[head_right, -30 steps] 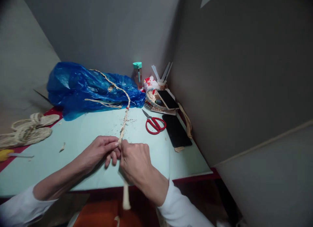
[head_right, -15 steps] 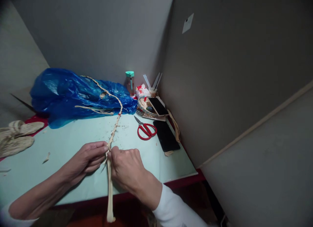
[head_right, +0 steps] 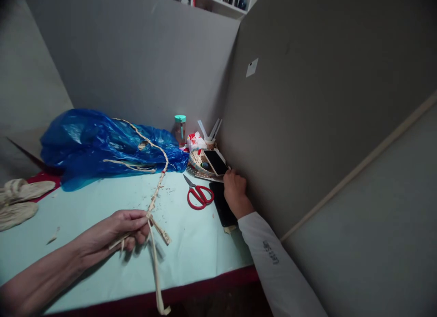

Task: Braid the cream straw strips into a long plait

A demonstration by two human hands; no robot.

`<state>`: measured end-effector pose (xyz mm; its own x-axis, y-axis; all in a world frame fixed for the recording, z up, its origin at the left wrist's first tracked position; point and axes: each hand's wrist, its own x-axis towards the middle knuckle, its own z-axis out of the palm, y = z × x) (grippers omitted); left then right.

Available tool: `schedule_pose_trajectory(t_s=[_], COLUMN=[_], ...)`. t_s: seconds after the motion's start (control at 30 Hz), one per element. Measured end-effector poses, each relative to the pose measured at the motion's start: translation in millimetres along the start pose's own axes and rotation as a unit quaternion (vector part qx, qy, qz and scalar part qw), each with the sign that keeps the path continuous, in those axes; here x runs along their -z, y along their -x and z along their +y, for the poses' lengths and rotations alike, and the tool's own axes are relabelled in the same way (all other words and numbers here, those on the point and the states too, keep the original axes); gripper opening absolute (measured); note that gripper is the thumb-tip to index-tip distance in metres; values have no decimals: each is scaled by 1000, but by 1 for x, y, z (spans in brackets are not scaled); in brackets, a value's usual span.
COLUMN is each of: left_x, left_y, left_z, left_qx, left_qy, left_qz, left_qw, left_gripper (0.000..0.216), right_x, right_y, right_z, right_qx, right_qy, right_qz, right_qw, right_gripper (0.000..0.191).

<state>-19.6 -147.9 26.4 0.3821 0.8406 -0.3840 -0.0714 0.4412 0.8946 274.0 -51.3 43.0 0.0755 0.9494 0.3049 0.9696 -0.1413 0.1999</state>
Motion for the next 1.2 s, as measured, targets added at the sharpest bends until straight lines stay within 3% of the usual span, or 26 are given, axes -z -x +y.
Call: schedule_pose_trajectory(t_s=[0.13,0.3,0.37,0.4,0.43,0.5,0.57,0.6,0.67,0.73,0.83,1.03,1.2], left_x=[4,7,6,5,4,2,0,-1,-2,-4,-6,-13,-14], left_y=[-4,-4,-1,0,2,4,6,7,8,8,9,9,10], left_z=[0,-2,-2,-2,-2,-3,-4,-5,-8,-10,-12,-15,-12], left_qx=[8,13,11,10,9,5,-9,-20,-46,-55,-58,-88,-78], left_qy=[-22,34,58,64,66,68,75,80,79,59,22,-20,-9], left_qz=[13,-22,-29,-30,-30,-24,0,17,43,60,74,97,87], left_qw=[1000,999,998,997,997,997,997,996,995,995,995,991,993], left_gripper=[24,22,22,22,23,25,27,28,27,24,20,12,12], right_x=[-4,30,48,55,62,68,68,66,58,50,40,36,34], right_y=[-3,3,9,12,16,26,37,42,52,60,66,77,81], right_z=[-1,7,5,1,-4,-21,-42,-52,-70,-84,-95,-102,-102], right_qx=[-14,-40,-4,35,79,142,159,159,159,157,154,185,191], right_qy=[-2,-25,-143,-242,-357,-568,-691,-720,-744,-751,-745,-697,-708], right_qz=[4,65,114,107,72,-64,-202,-253,-325,-362,-388,-403,-402], right_qw=[1000,997,983,964,928,808,676,626,562,529,521,564,549], right_gripper=[25,18,16,14,14,19,23,25,26,28,29,32,26])
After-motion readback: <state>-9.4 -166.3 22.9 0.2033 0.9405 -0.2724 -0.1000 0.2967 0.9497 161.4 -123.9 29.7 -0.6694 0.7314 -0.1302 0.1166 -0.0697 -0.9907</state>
